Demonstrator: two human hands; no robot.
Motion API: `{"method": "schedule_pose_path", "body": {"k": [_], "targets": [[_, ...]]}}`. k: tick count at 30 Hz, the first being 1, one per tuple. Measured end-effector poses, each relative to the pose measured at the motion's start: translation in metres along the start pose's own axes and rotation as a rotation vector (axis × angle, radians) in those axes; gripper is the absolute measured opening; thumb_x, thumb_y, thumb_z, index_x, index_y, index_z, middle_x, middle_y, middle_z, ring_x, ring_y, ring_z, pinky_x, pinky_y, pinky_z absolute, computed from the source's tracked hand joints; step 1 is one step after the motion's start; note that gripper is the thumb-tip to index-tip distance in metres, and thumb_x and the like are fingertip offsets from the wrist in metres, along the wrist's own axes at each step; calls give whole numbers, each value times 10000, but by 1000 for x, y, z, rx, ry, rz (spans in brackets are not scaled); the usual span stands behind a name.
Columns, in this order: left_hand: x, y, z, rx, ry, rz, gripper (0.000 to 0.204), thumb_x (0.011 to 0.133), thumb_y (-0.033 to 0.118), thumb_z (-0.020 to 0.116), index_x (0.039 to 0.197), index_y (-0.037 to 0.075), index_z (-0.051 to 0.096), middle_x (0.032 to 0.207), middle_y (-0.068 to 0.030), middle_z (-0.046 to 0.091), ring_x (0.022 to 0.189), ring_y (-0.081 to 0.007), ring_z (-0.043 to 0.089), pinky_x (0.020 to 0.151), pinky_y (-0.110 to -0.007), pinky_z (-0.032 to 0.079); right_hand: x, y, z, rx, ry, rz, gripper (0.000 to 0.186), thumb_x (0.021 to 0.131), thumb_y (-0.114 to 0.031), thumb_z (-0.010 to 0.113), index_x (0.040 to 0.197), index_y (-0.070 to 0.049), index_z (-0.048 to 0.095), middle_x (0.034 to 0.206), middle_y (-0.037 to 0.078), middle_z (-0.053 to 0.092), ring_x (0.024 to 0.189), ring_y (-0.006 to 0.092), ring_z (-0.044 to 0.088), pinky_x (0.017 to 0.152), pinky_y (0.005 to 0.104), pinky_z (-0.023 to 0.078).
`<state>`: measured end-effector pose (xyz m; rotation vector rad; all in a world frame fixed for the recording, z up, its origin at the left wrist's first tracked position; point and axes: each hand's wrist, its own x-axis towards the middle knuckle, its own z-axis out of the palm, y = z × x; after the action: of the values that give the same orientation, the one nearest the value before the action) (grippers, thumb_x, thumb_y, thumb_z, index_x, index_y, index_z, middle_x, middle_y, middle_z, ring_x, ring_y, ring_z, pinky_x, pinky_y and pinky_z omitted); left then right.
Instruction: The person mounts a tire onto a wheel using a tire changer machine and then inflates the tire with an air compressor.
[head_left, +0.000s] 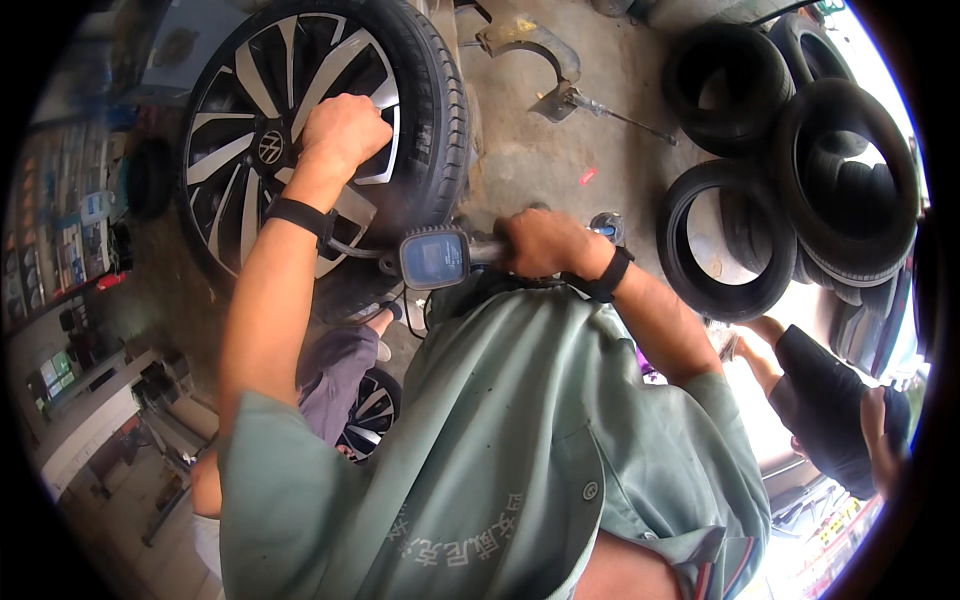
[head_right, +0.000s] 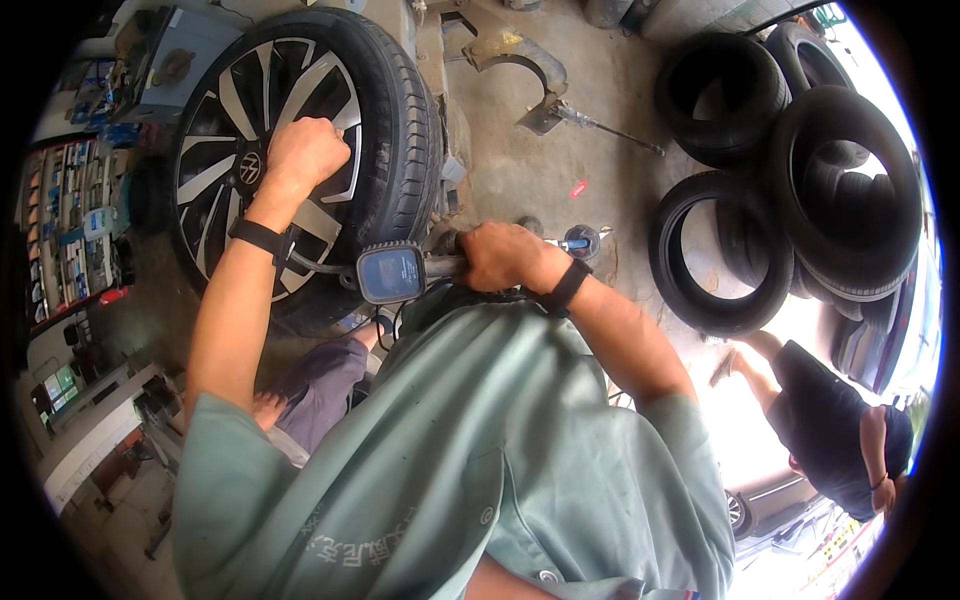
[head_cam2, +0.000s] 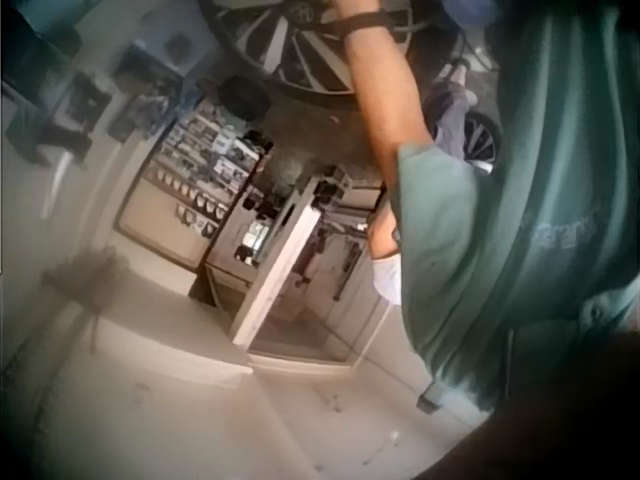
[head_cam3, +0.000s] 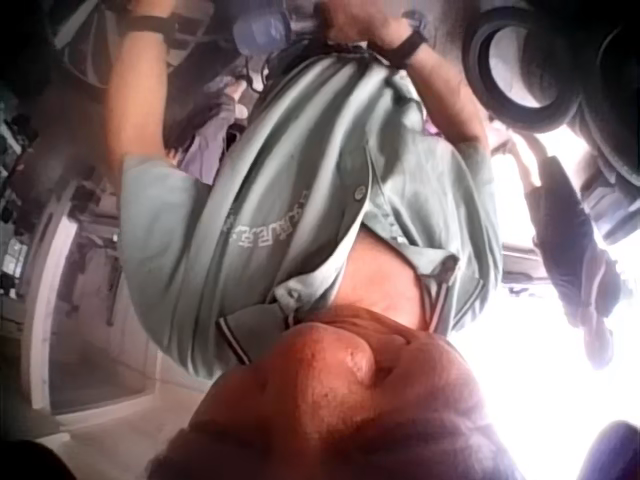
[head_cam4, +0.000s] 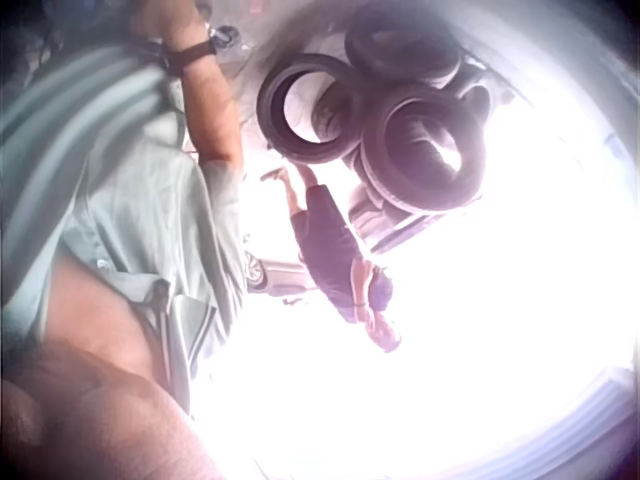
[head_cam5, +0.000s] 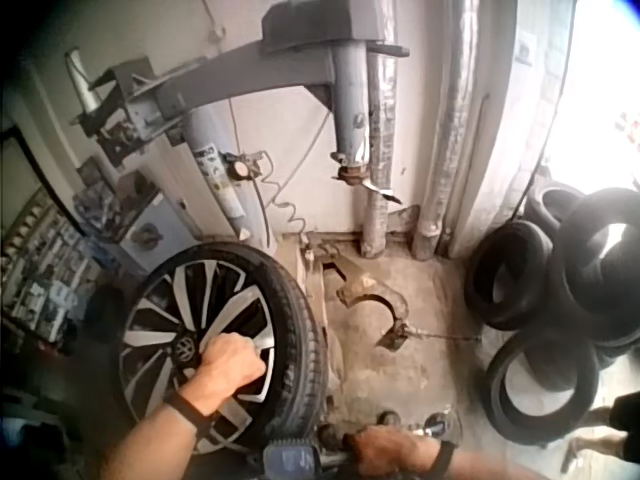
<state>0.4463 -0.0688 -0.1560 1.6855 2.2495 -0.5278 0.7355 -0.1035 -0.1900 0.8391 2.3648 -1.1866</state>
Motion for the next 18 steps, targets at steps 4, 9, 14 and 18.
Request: {"method": "schedule_pose_path", "body": {"k": [4, 9, 14, 18], "targets": [[0, 1, 0, -4, -10, 7, 375, 937, 266, 487, 981, 3, 751, 1003, -235, 713, 959, -404, 689, 865, -454, 537, -1, -1, -1, -8, 0, 4, 369, 782, -330, 679, 961, -10, 719, 917, 260, 696, 932, 425, 673, 848, 484, 536], [0, 2, -6, -23, -20, -2, 390, 960, 296, 490, 988, 7, 750, 1016, -232, 714, 985, -403, 684, 876, -457, 535, 1, 1, -2, -7, -11, 8, 367, 776, -324, 666, 965, -13, 717, 956, 261, 696, 952, 423, 670, 857, 484, 538], [-6, -20, -27, -84, 76, -89, 468, 988, 377, 468, 990, -4, 740, 1024, -251, 704, 1027, -420, 661, 912, -481, 511, 5, 17, 1, -108, 34, -69, 343, 788, -317, 673, 976, -32, 707, 920, 246, 693, 909, 425, 667, 812, 489, 534], [-9, -109, -36, -847, 609, -220, 547, 975, 551, 515, 908, 46, 713, 731, -73, 623, 651, -233, 576, 655, -373, 456, -12, 30, -8, 28, 198, -69, 326, 794, -279, 687, 1017, -41, 685, 928, 229, 696, 910, 419, 661, 799, 485, 527]]}}
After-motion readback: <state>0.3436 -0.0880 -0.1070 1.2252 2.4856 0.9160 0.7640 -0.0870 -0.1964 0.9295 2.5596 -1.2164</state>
